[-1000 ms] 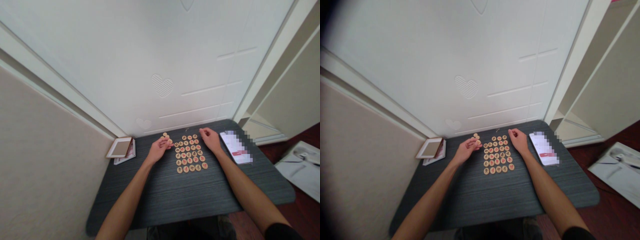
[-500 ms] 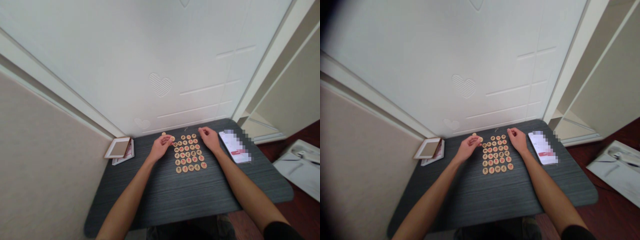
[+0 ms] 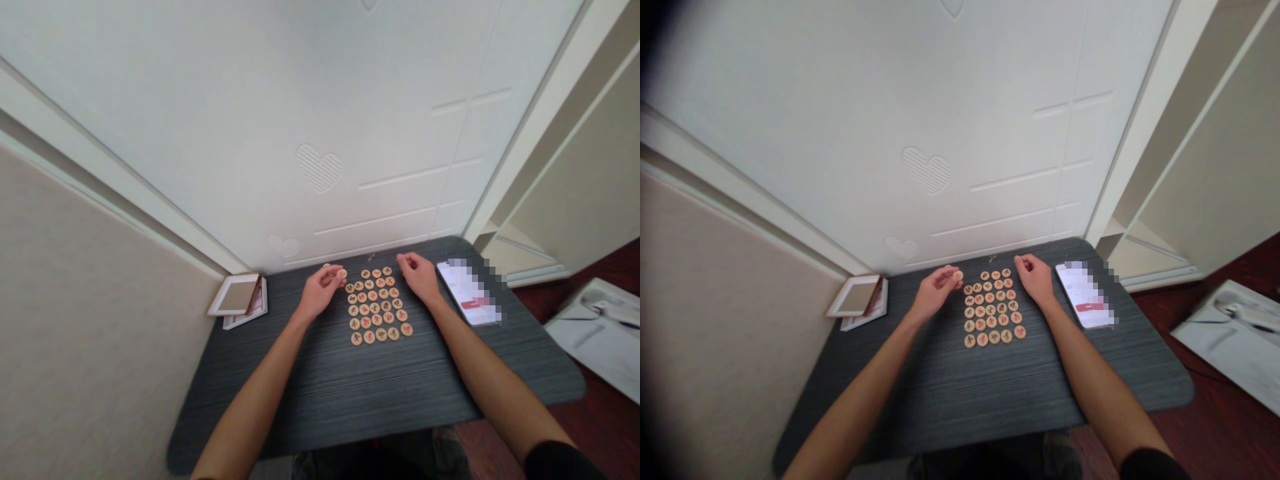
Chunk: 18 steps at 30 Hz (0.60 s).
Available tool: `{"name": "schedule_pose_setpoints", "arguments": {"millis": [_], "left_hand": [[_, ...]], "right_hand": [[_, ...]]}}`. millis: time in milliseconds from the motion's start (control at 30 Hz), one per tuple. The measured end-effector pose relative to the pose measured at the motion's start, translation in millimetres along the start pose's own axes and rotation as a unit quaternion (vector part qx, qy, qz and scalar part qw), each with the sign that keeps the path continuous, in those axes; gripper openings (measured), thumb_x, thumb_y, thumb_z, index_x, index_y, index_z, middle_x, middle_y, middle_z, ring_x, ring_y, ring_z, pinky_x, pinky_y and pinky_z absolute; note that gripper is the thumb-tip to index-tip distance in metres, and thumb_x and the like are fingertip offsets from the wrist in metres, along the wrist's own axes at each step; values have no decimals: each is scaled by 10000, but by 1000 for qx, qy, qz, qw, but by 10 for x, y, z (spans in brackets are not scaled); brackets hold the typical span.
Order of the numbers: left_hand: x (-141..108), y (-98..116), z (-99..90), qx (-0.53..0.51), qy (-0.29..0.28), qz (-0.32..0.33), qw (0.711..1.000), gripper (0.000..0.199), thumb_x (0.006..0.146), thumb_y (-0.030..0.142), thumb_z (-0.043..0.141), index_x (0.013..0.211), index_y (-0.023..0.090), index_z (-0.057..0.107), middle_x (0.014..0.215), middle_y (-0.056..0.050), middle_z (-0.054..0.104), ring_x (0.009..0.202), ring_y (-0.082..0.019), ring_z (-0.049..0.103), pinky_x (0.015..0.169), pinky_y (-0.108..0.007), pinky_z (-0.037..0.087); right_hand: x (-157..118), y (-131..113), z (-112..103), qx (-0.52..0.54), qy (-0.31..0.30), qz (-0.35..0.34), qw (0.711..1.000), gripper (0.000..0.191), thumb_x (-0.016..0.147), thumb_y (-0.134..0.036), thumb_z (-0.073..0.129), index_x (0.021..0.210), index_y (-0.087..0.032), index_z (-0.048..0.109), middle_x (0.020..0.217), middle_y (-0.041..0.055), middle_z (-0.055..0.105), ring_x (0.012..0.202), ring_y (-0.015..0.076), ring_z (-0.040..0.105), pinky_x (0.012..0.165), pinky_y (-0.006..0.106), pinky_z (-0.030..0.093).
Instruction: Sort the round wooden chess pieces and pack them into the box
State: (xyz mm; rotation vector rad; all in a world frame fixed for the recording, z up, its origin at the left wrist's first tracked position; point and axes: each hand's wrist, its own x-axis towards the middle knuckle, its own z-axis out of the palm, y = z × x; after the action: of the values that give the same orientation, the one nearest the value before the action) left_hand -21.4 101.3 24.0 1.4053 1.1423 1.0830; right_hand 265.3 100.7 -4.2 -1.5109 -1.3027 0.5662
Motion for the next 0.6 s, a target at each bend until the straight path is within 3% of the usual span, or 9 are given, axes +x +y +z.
{"name": "schedule_pose_setpoints", "arguments": {"millis": [600], "left_hand": [[-19, -58, -76, 6, 34, -15, 999, 461, 752, 522, 815, 1012, 168, 674, 927, -56, 754, 822, -209, 756, 896, -443, 616]], "right_hand": [[11, 17, 4, -4, -2, -5, 1000, 494, 898, -640, 536, 819, -193, 731, 721, 52, 730, 636, 197, 623, 638, 306, 452]]}}
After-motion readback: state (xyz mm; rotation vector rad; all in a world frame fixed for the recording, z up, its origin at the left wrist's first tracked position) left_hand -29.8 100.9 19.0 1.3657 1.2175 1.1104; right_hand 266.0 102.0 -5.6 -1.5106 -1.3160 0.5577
